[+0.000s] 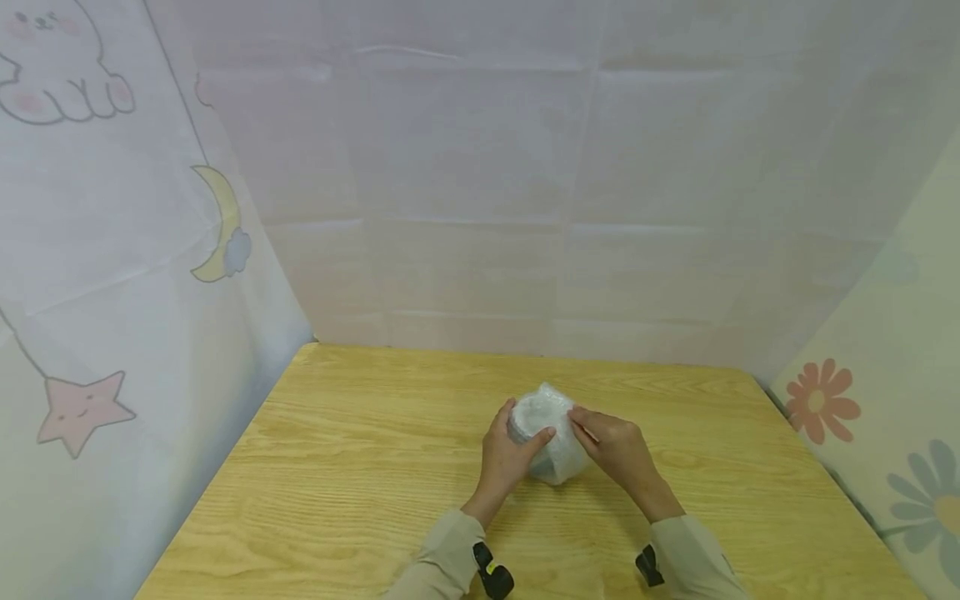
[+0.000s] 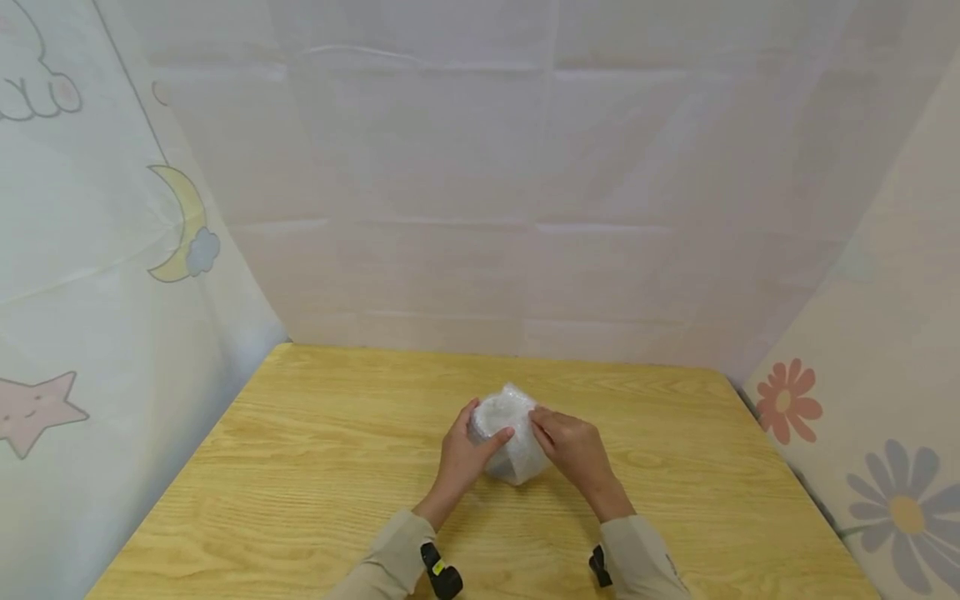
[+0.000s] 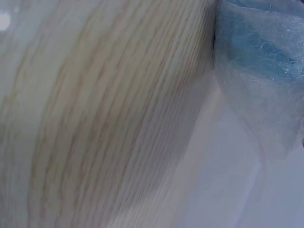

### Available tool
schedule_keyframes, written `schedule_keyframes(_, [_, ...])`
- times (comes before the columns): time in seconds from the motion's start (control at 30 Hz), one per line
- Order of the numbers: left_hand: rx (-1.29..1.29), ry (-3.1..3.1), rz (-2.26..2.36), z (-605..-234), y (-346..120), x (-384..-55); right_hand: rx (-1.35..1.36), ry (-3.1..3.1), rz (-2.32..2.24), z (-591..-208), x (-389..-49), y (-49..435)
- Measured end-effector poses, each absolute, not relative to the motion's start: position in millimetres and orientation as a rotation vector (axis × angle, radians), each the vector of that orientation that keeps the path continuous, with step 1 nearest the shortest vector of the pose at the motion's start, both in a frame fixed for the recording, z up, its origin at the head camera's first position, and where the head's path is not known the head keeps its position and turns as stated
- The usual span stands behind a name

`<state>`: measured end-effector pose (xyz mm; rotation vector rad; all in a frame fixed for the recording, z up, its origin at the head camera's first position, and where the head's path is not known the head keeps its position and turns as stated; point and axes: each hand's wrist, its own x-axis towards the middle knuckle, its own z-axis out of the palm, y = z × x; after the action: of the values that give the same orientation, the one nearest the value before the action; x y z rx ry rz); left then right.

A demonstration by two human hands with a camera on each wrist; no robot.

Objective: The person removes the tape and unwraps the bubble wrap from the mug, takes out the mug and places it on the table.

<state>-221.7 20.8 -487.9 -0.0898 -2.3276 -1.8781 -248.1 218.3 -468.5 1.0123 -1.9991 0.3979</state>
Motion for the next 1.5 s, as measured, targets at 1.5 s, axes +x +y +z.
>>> schedule_keyframes(1.5, [-0.109, -2.299, -1.905, -484.9, 19.4, -223.3, 0.658, -2.072, 0.911, -471.5, -256.8, 210.6])
